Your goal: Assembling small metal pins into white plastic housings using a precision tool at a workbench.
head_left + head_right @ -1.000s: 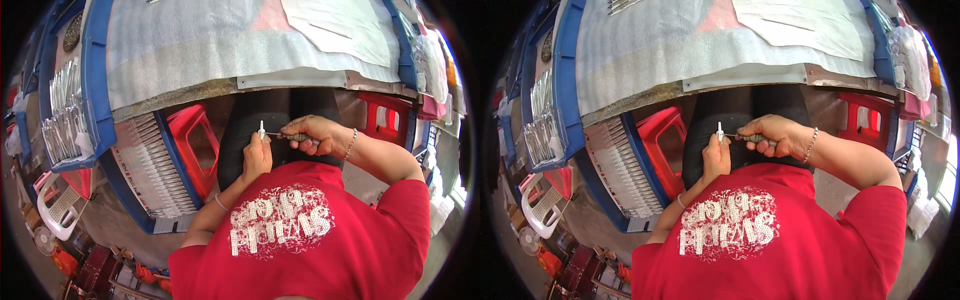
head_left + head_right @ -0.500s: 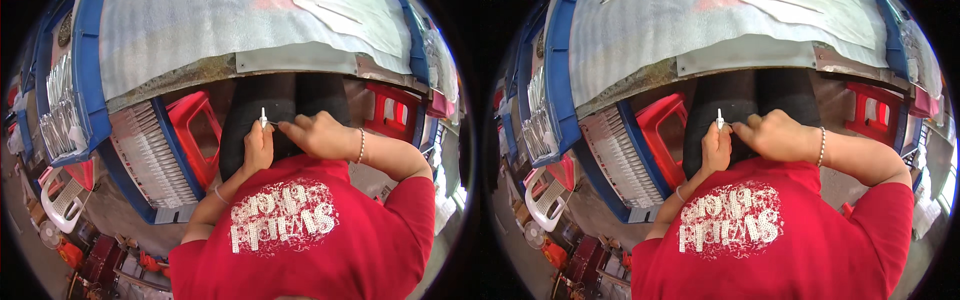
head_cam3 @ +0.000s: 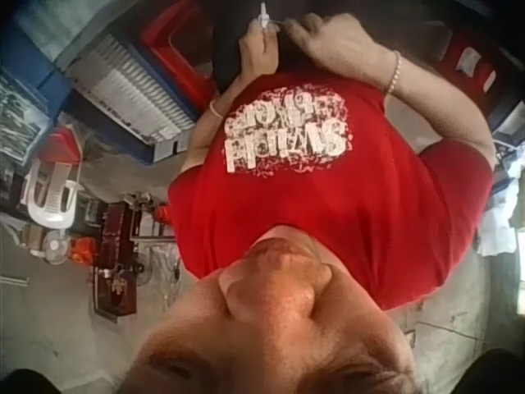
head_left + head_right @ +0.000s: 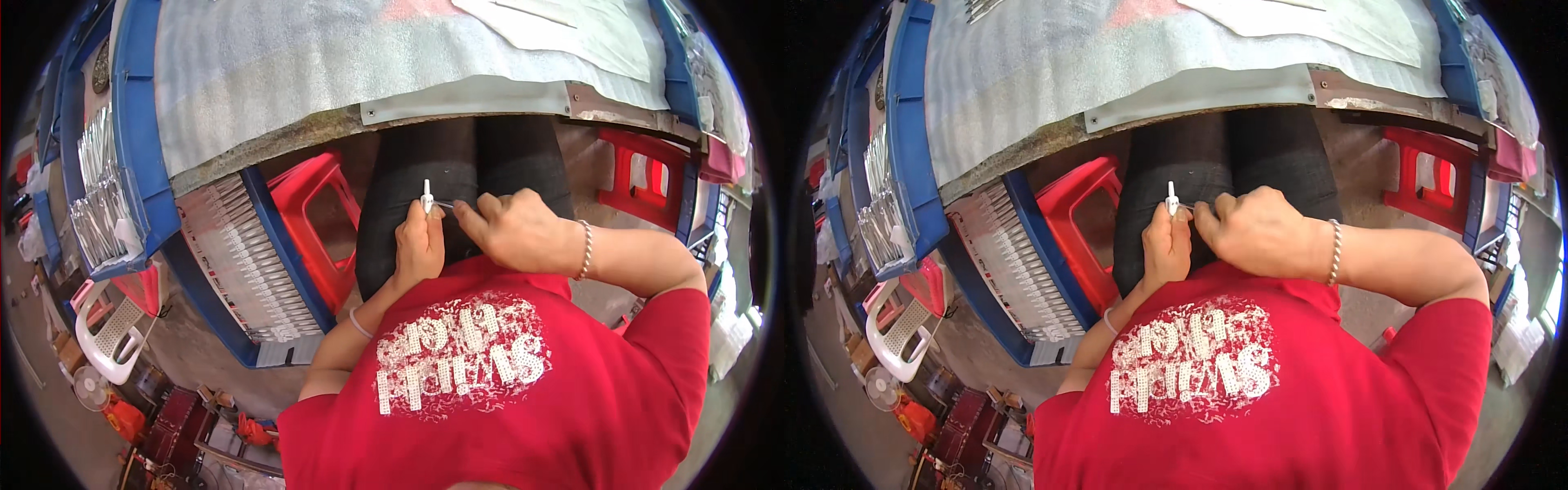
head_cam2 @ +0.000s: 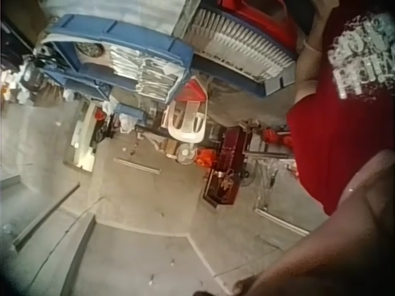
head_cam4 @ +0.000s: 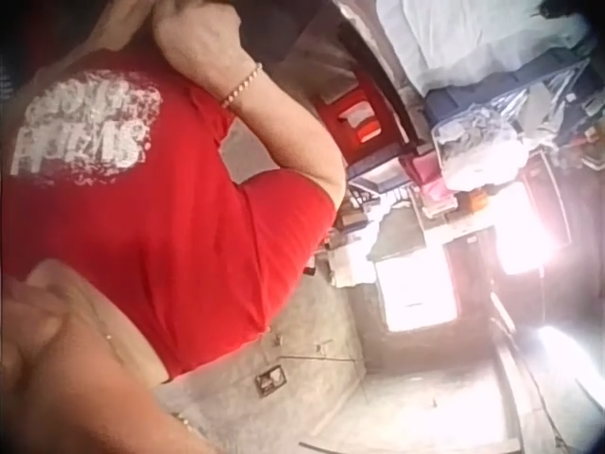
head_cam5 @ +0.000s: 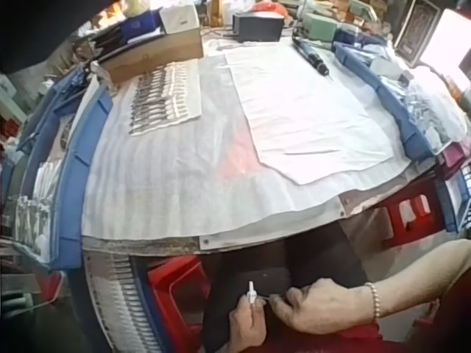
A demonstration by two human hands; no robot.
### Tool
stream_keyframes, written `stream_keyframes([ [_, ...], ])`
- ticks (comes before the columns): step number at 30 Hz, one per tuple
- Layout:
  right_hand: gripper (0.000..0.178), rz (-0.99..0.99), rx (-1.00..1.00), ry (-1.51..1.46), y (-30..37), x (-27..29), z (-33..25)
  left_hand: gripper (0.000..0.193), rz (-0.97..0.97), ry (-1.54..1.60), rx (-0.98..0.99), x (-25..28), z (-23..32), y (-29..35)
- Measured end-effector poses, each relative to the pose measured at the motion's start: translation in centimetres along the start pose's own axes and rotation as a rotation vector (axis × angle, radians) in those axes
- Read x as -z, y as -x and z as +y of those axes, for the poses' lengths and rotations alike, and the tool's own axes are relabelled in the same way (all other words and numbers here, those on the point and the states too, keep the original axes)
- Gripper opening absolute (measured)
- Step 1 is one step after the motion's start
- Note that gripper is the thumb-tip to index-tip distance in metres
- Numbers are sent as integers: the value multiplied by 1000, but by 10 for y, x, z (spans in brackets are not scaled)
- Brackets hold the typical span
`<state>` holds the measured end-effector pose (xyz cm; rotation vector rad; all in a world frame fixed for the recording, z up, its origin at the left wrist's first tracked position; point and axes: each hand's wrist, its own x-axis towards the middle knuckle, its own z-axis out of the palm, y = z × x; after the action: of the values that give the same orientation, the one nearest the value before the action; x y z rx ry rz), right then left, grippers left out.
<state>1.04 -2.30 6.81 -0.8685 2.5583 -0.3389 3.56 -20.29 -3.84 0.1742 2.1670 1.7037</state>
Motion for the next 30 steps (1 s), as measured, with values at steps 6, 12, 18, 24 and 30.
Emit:
stream_keyframes([
  [6,22,-629,-1256,-2307,-21,-34,52,11,78,-81,-4,-1,1,4],
  [12,31,-623,-755,-1420,-26,16,29,10,4,73,163,-1,-7,7],
  [18,34,-895,-982,-1678,-50,16,48,12,-12,98,181,-1,-15,2],
  [24,35,-947,-872,-1524,-59,13,46,13,-4,123,175,-4,-13,-1],
  [30,19,-343,137,40,-51,15,15,14,22,52,88,0,-14,1],
])
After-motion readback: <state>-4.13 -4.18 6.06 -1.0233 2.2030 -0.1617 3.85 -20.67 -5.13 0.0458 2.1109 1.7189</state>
